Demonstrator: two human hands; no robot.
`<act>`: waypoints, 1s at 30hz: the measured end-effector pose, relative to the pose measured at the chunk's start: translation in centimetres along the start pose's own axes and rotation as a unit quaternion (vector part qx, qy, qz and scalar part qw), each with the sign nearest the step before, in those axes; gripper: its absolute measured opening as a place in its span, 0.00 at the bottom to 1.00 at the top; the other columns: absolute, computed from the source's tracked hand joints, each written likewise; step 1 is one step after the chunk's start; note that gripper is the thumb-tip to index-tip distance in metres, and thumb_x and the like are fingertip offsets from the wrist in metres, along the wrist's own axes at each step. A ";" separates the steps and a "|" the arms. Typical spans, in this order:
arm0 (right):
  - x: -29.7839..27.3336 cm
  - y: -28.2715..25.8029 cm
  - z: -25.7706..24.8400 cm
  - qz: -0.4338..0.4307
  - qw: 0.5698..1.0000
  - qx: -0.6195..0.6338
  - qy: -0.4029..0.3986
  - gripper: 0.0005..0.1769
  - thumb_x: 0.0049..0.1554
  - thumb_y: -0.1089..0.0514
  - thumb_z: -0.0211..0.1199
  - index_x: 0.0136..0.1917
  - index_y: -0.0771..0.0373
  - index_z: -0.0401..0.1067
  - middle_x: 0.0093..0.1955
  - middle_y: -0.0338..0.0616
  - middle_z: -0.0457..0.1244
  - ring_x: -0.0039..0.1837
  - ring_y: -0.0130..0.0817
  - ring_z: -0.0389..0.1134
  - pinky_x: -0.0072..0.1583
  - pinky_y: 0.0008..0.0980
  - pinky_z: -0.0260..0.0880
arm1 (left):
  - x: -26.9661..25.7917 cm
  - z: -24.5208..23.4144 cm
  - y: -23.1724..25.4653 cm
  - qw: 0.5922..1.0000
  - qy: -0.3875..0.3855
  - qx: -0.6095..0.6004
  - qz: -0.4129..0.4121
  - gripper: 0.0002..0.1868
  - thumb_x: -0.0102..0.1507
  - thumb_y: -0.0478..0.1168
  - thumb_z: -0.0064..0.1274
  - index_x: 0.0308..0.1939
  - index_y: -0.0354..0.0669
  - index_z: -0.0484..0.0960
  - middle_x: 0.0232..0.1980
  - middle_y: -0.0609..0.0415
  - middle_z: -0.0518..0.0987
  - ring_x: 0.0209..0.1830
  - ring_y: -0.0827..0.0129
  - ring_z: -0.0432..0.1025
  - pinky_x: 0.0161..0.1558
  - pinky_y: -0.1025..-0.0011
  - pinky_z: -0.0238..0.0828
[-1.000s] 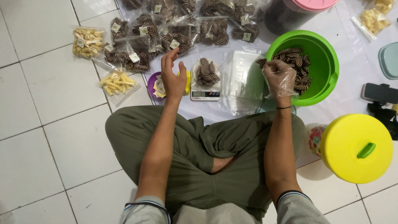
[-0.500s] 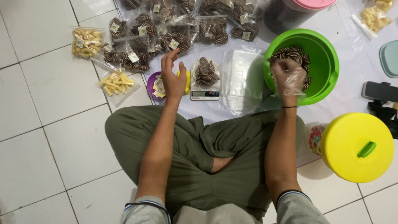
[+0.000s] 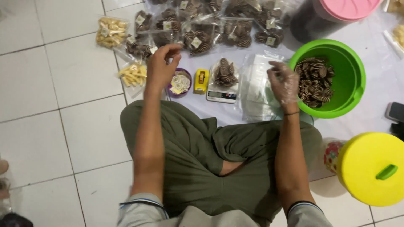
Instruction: Weighing and bagging chocolate cookies from a bowl into plastic bags on a digital scale.
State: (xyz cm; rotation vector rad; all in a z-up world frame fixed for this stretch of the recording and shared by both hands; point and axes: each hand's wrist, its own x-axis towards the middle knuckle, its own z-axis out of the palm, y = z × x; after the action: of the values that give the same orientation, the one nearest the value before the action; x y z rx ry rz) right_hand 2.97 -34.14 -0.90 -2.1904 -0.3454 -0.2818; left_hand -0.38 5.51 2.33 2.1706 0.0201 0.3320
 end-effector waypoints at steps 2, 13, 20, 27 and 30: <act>0.6 2.7 2.7 -0.003 0.999 -0.028 -0.043 0.25 0.59 0.72 0.64 0.70 0.64 0.72 0.53 0.69 0.66 0.52 0.64 0.70 0.53 0.56 0.71 | 0.2 0.0 -5.3 0.993 -0.060 0.103 -0.017 0.13 0.63 0.39 0.60 0.51 0.53 0.85 0.42 0.53 0.83 0.46 0.55 0.79 0.50 0.58 0.74; 2.7 6.7 6.5 0.013 0.987 -0.059 -0.147 0.15 0.57 0.52 0.73 0.58 0.45 0.80 0.51 0.40 0.71 0.56 0.43 0.71 0.61 0.44 0.70 | -0.9 9.7 -17.7 0.906 -0.237 0.329 -0.123 0.16 0.55 0.41 0.63 0.48 0.52 0.87 0.43 0.46 0.84 0.48 0.44 0.80 0.47 0.47 0.77; 2.6 -2.2 4.8 0.073 0.987 0.100 -0.099 0.06 0.66 0.56 0.69 0.49 0.59 0.78 0.45 0.49 0.72 0.47 0.39 0.75 0.52 0.37 0.74 | -1.0 11.4 -19.0 0.872 -0.264 0.396 -0.113 0.16 0.52 0.36 0.61 0.44 0.40 0.88 0.39 0.39 0.85 0.45 0.40 0.81 0.43 0.44 0.77; 2.1 -7.7 1.3 0.014 0.999 0.025 -0.036 0.05 0.65 0.64 0.67 0.46 0.65 0.77 0.38 0.48 0.70 0.43 0.44 0.75 0.44 0.38 0.75 | -0.9 8.4 -13.5 0.883 -0.241 0.383 -0.125 0.08 0.59 0.32 0.58 0.39 0.31 0.87 0.39 0.35 0.85 0.47 0.38 0.80 0.44 0.44 0.78; 2.0 -8.7 0.6 -0.037 0.998 -0.038 0.015 0.03 0.63 0.66 0.69 0.46 0.68 0.76 0.40 0.57 0.70 0.42 0.52 0.74 0.40 0.43 0.73 | -0.6 7.1 -11.2 0.883 -0.209 0.401 -0.127 0.05 0.58 0.31 0.60 0.36 0.32 0.87 0.36 0.37 0.84 0.44 0.40 0.81 0.41 0.46 0.78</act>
State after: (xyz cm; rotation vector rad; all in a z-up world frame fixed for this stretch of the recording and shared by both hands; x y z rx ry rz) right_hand 1.87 -28.36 5.77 -2.2478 -0.4065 -0.3730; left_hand 2.04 6.30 -10.74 2.9718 0.2341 -0.3813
